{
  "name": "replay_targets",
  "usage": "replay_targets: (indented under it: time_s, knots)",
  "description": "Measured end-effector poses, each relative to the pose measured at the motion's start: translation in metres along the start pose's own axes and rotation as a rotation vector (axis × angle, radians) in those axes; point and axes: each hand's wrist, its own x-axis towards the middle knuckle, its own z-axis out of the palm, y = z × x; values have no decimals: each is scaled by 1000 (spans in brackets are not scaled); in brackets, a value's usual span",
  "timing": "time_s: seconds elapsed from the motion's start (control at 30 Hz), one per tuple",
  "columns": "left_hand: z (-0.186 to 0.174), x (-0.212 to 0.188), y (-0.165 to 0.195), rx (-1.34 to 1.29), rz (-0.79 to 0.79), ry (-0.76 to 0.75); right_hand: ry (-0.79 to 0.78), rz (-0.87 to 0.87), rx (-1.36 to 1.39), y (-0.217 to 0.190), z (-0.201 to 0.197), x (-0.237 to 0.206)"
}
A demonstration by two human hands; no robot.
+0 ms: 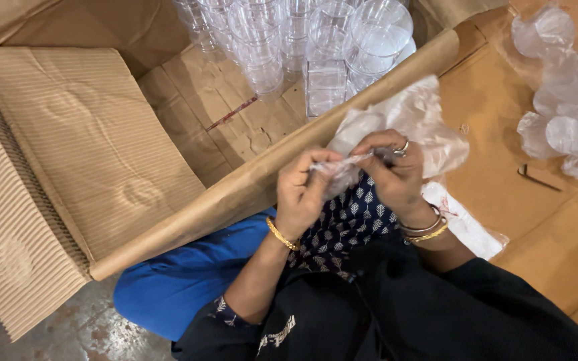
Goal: The person sits on the floor with a large cardboard box of clear plastic cups. They pull cups from stacks, tear off the surrounding plastic packaging film, and place the unwrapped cups back into stacks inside the box, discarding the plastic wrap on the floor beside them.
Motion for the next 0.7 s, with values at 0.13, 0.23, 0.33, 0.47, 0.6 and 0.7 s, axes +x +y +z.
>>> replay_targets:
  time_s: [0.13,0.23,0.33,0.47,0.6,0.7]
  knots:
    - [3,2,-5,82,1,41,55,-3,23,3,10,-4]
    - [6,0,-9,-9,184,-7,80,13,-129,7,16,-1]
    - [6,1,-9,-279,90,-65,51,-69,-106,10,15,7]
    - [-9,13,-4,-685,-296,-97,199,757,492,2,-12,17]
    - [-37,36,7,-472,-503,-230,-140,520,-50,-29,-78,18]
    - [-47,52,19,-472,-561,-362,-338,323,-143,-53,-123,14]
